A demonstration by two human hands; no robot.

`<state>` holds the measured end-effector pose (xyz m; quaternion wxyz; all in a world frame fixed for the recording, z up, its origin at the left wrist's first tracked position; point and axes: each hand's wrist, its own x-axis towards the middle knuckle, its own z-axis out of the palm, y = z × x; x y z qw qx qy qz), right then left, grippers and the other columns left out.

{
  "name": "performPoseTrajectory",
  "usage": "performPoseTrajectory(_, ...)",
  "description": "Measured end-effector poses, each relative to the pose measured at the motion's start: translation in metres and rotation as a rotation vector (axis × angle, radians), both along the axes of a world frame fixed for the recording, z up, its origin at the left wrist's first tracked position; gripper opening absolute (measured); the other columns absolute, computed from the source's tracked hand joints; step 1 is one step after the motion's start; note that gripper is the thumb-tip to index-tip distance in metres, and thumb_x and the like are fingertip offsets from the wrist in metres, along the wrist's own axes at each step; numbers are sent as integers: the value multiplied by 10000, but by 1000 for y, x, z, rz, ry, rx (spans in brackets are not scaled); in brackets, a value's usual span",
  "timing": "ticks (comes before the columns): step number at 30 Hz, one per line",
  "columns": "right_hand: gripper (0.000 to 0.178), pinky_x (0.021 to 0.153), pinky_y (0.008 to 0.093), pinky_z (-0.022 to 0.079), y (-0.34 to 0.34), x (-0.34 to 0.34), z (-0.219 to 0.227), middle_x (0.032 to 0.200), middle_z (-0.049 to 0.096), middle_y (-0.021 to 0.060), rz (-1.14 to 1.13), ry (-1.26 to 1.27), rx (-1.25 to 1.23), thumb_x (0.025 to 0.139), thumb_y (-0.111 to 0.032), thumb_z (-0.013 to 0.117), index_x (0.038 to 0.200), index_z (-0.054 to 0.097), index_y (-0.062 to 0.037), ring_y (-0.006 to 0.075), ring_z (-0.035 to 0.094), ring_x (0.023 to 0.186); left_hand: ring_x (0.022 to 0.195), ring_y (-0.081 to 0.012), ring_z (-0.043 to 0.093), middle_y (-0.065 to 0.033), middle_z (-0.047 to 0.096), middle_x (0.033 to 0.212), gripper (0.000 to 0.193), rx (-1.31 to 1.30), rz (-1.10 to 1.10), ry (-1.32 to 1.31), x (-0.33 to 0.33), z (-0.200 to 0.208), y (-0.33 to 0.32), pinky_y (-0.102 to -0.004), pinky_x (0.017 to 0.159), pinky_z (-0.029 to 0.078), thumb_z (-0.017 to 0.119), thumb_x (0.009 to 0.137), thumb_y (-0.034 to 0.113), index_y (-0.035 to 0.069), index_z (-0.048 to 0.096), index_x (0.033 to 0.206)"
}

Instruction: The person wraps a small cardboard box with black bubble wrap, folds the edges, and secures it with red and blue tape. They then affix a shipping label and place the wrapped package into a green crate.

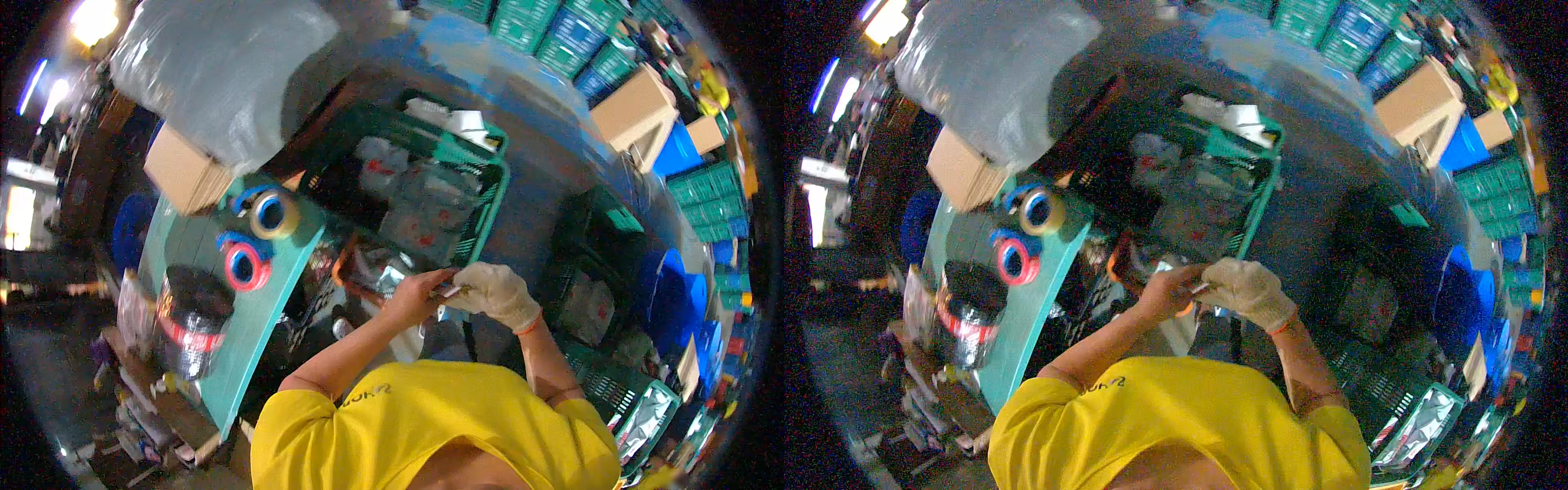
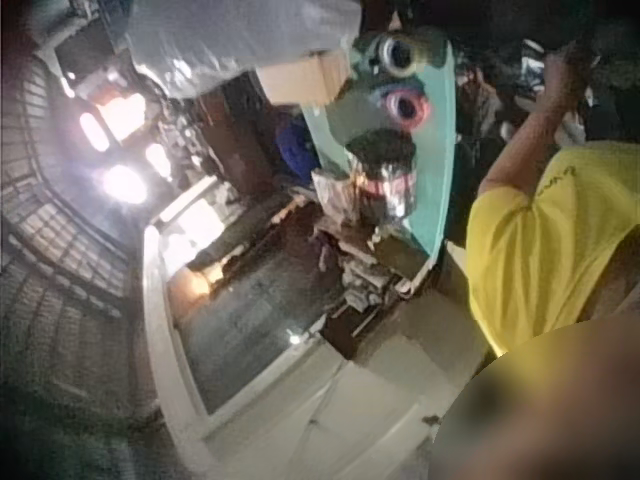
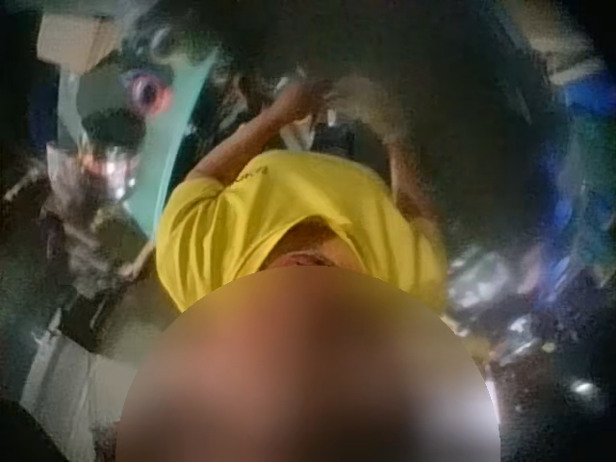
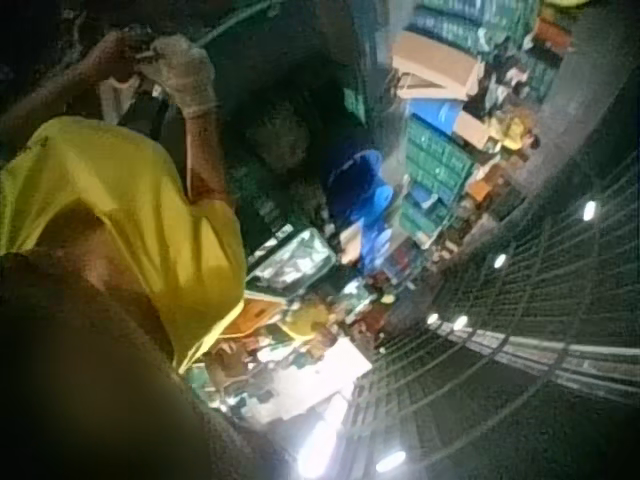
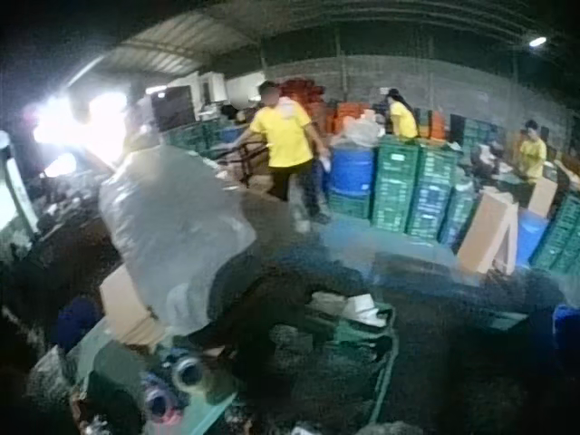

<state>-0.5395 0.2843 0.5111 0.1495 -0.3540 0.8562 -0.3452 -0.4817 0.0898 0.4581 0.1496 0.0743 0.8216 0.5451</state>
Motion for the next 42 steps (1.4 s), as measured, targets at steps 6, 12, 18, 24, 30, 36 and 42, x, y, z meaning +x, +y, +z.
performPoseTrajectory(6, 623, 798, 283, 496, -172, 86, -7, 1151, 565, 64, -127, -833, -799, 734, -57, 682, 1304, 434, -89, 142, 562, 996, 757, -89, 573, -36, 673, 852, 188, 233, 761, 138, 119, 30, -140, -279, 701, 480, 618, 865, 156, 14, 660, 981)
performPoseTrajectory(12, 742, 581, 255, 473, -327, 186, -14, 986, 591, 70, 88, -911, -341, 741, -63, 601, 1403, 266, -81, 121, 560, 704, 789, -77, 590, -12, 656, 926, 174, 293, 1177, 233, 246, 49, -300, -245, 712, 476, 565, 885, 62, 9, 651, 1026)
performPoseTrajectory(18, 809, 663, 290, 479, -476, 217, 15, 1109, 569, 143, 81, -972, -315, 754, -52, 609, 1432, 170, -71, 159, 590, 784, 1074, -351, 539, -189, 536, 1222, 202, -550, 1202, 442, 288, 71, -478, -403, 883, 441, 638, 825, 184, 35, 689, 951)
performPoseTrajectory(24, 853, 563, 320, 484, -537, 226, 3, 865, 627, 126, 8, -801, -124, 767, -69, 615, 1451, 107, -116, 178, 597, 629, 1310, -351, 311, -133, 380, 1401, 356, -931, 1192, -188, 277, 26, -533, -673, 991, 177, 554, 853, 301, 156, 592, 1177)
performPoseTrajectory(30, 804, 825, 428, 480, -542, 213, 6, 1042, 613, 198, 268, -200, -24, 762, -232, 585, 1446, 162, -210, 345, 611, 931, 1329, -334, 287, -172, 324, 1425, 604, -652, 521, 82, 242, 21, -523, -532, 1070, 205, 477, 889, 437, 100, 357, 1376)
performPoseTrajectory(36, 749, 847, 449, 474, -535, 188, 39, 1093, 594, 207, 496, 21, 606, 797, -379, 587, 1428, 186, -339, 381, 581, 997, 1364, -423, 127, -172, 65, 1510, 1123, -1041, 430, -71, 266, 48, -500, -615, 1049, 145, 672, 597, 680, 171, 153, 1452)
performPoseTrajectory(42, 481, 615, 232, 488, -562, 87, -29, 905, 617, 20, 72, -349, -302, 828, -105, 565, 1289, 446, -33, 88, 566, 707, 1376, -418, 40, -232, 39, 1494, 1173, -850, 683, 137, 357, 22, -500, -602, 1059, 74, 663, 583, 706, 148, 115, 1458)
